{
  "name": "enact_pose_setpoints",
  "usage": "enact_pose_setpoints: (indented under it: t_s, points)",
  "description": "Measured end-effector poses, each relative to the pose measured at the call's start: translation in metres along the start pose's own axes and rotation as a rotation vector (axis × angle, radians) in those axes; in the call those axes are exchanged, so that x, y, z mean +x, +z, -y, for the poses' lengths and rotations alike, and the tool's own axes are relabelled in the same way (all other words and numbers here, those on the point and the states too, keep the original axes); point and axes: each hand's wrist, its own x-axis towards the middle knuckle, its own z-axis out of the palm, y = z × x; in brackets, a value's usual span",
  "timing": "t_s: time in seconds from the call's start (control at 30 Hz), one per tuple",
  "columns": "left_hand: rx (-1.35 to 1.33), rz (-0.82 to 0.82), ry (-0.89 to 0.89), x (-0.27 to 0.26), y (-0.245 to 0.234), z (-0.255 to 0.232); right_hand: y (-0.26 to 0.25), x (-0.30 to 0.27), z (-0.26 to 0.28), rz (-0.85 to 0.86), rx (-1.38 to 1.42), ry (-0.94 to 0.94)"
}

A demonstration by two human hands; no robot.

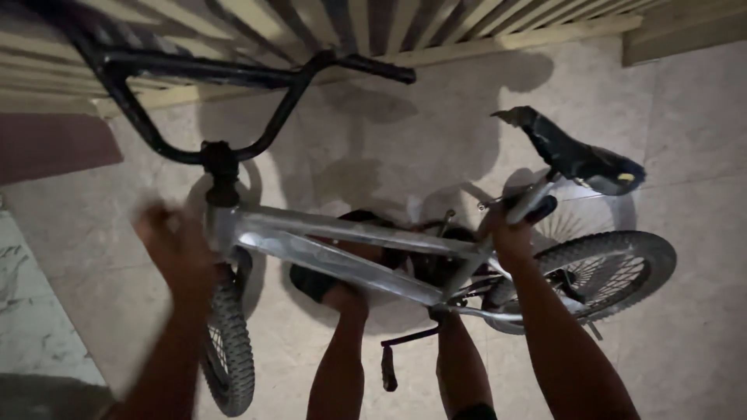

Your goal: The person is removing and inspecting the seat assembly of a bicycle.

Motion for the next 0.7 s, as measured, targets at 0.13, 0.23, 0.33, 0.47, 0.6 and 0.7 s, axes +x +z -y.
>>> enact_pose_setpoints:
  t_s: [0.13, 0.23, 0.33, 0.47, 0.6, 0.7]
  points:
    - [0.43, 0.184, -0.518, -0.112, 0.004, 0.0, -0.012, -0.001, 0.0, 0.132, -0.089, 0.059]
    - [0.232, 0.002, -0.421, -0.181, 0.005, 0.044, -0.017, 0.001, 0.008, 0.318, -0.284, -0.173]
    - [0.223, -0.084, -0.288, -0.178, -0.004, 0.047, -0.019, 0.006, 0.004, 0.475, -0.2, -0.296]
    - [0.441, -0.15, -0.053, -0.146, -0.041, 0.044, -0.045, 0.059, -0.134, 0.317, 0.607, 0.335]
    - [0.492, -0.183, -0.14, -0.145, -0.09, 0.095, -0.028, 0.025, -0.045, 0.25, -0.946, -0.391]
    - [0.305, -0.103, -0.41, -0.157, -0.122, 0.178, -0.025, 0.02, -0.034, 0.302, -0.802, -0.491]
